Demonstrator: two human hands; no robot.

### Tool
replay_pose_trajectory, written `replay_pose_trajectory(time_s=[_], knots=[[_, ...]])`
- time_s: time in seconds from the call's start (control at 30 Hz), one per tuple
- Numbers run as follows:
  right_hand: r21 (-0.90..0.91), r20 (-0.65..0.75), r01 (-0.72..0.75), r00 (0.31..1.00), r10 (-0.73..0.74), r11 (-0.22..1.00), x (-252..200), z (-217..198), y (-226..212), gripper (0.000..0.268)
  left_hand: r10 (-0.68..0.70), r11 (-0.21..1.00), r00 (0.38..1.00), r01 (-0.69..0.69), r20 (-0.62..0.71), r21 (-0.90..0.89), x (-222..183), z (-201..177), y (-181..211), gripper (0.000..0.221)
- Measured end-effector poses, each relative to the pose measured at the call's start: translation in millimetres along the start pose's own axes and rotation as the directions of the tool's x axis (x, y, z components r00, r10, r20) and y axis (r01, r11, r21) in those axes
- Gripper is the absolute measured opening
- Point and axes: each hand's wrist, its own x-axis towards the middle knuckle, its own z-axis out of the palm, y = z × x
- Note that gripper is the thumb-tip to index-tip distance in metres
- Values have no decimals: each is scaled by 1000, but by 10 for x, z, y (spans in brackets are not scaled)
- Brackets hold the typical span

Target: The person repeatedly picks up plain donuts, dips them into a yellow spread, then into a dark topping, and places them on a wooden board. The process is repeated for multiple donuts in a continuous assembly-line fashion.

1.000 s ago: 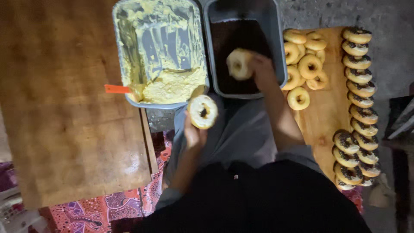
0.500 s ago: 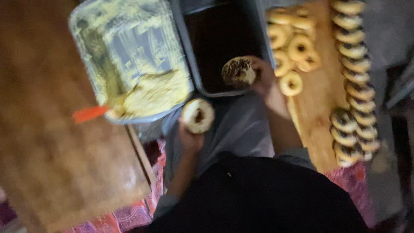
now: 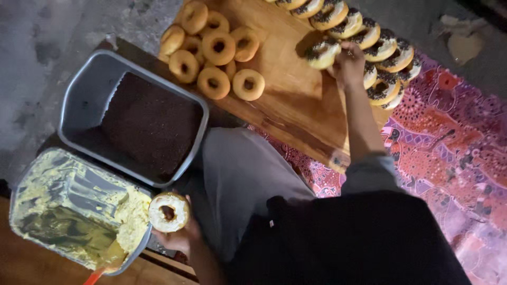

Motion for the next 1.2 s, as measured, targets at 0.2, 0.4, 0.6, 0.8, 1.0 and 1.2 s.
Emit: replay_pose_trajectory(time_s=[0.2, 0.4, 0.6, 0.8, 1.0, 1.2], knots=[[-945, 327, 280, 826, -460, -170, 133, 37, -288, 18, -181, 980, 979, 187, -91, 68, -187, 172, 45, 84], [-382, 456, 109, 886, 84, 918, -1268, 969, 144, 12, -350, 934, 912, 356, 216, 7, -341, 253, -325, 73], [-503, 856, -382, -97, 508, 775, -2824, 2314, 671, 71, -561, 828, 819, 559, 124, 49, -124, 61, -679, 59], [-452, 770, -105, 455, 447, 886, -2267, 3841, 1146, 49, -429, 736, 811, 569, 398, -367, -22, -178, -225, 50], [-724, 690, 415, 406, 599, 551, -2365, 4446, 1847, 40, -339, 753, 827, 524, 449, -398, 45, -246, -379, 52], [-670, 651, -121, 377, 658, 732, -2307, 4036, 1455, 38, -351, 749, 835, 522, 423, -409, 27, -347, -367, 50]])
